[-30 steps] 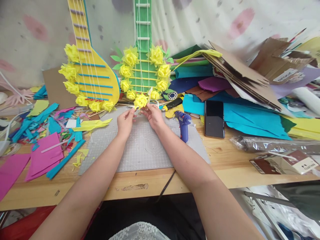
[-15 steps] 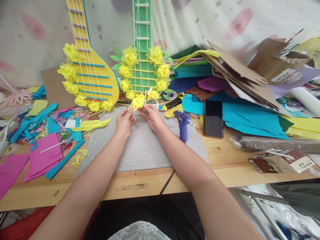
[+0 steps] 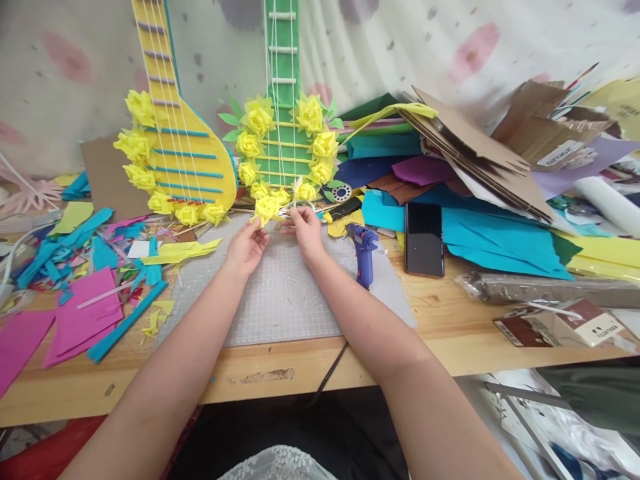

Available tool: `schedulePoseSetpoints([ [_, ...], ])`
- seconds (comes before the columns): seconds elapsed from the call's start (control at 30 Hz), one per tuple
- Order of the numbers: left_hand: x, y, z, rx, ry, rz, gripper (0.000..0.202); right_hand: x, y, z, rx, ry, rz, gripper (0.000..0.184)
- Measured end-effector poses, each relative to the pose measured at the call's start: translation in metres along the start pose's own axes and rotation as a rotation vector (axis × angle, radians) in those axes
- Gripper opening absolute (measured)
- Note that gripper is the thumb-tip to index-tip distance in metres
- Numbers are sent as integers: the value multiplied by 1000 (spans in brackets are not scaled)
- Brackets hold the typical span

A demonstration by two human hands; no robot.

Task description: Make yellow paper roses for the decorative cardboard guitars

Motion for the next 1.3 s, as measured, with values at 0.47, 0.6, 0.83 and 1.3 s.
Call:
schedulePoseSetpoints([
  [0.47,-6,-4,0,57,160,-4,6,21,8,-4,719,-344,-347,19],
  [0.6,-6,-6,-1,43,146,-44,7,18,7,-4,697,-352,-283,20],
  [0.83,-4,-5,-1,37,45,-244,24,9,3,0,652,-308,-188,21],
  [1.3,-2,-3,-2,-9,102,-187,20,3,1,-2,477,-164,-259,24],
])
Point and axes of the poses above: each hand's wrist, its own x-axis away from the middle knuckle, its own y-axis out of the palm, z = x × y, the point moved 1 cm from there along -x, towards the middle knuckle, and after that the axes turned 3 degrees about -x, right-handed, at the moved point
